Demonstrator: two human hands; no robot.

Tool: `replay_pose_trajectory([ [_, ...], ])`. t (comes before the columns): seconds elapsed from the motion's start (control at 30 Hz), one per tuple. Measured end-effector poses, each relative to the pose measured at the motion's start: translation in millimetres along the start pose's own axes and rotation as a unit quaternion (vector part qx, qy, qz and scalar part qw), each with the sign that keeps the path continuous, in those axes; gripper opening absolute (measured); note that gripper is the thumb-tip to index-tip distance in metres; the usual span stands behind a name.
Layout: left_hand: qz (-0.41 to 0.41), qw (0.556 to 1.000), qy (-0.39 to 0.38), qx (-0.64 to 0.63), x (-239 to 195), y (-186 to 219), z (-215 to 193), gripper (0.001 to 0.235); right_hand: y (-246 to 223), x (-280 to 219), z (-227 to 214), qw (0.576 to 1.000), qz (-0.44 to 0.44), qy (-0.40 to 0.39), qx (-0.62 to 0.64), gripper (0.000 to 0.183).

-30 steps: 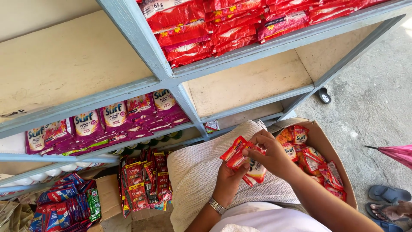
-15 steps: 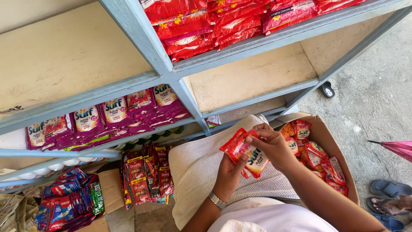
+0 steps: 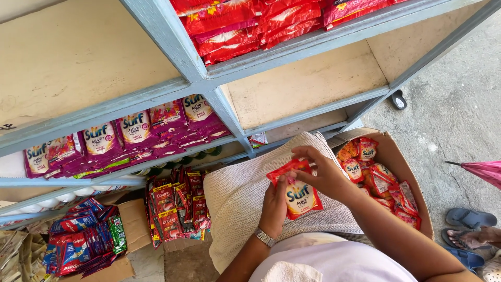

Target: Organizes and stocks sachets of laundry detergent on store shelves.

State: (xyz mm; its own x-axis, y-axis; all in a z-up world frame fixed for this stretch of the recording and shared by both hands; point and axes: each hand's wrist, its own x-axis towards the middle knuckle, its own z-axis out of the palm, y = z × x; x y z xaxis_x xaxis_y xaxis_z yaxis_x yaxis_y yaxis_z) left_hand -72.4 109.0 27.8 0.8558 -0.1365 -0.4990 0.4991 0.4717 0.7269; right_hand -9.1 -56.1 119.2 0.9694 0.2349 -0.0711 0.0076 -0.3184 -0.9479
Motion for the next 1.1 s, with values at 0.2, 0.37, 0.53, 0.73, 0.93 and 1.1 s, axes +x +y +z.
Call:
replay_pose_trajectory([
  [0.2, 0.101, 0.985, -0.086, 0.108, -0.4, 1.6, -2.2, 0.042, 8.2, -2.4, -5.4, 0.998, 0.047, -0.042, 0.011, 0.030],
  [0.37, 0.129, 0.974, -0.097, 0.160, -7.4, 11.6, 2.7, 0.038, -26.3, -7.6, -11.3, 0.980, -0.134, -0.064, -0.131, 0.023],
  [0.53, 0.137, 0.953, -0.079, 0.260, -12.9, 22.9, 8.0, 0.036, -31.4, -6.9, -15.0, 0.973, -0.136, -0.082, -0.167, 0.025],
  [0.73, 0.166, 0.932, -0.093, 0.309, -14.7, 27.1, 10.0, 0.032, -25.2, -2.9, -14.0, 0.970, -0.148, -0.093, -0.167, 0.018],
  [0.93, 0.145, 0.935, -0.147, 0.288, -12.6, 19.3, 14.5, 0.030, -22.2, -0.5, -9.8, 0.975, -0.117, -0.118, -0.151, 0.019],
  [1.1, -0.055, 0.991, -0.029, -0.116, 2.2, 18.6, 10.0, 0.043, 15.8, 3.8, -4.9, 0.998, 0.044, -0.042, 0.005, 0.052],
])
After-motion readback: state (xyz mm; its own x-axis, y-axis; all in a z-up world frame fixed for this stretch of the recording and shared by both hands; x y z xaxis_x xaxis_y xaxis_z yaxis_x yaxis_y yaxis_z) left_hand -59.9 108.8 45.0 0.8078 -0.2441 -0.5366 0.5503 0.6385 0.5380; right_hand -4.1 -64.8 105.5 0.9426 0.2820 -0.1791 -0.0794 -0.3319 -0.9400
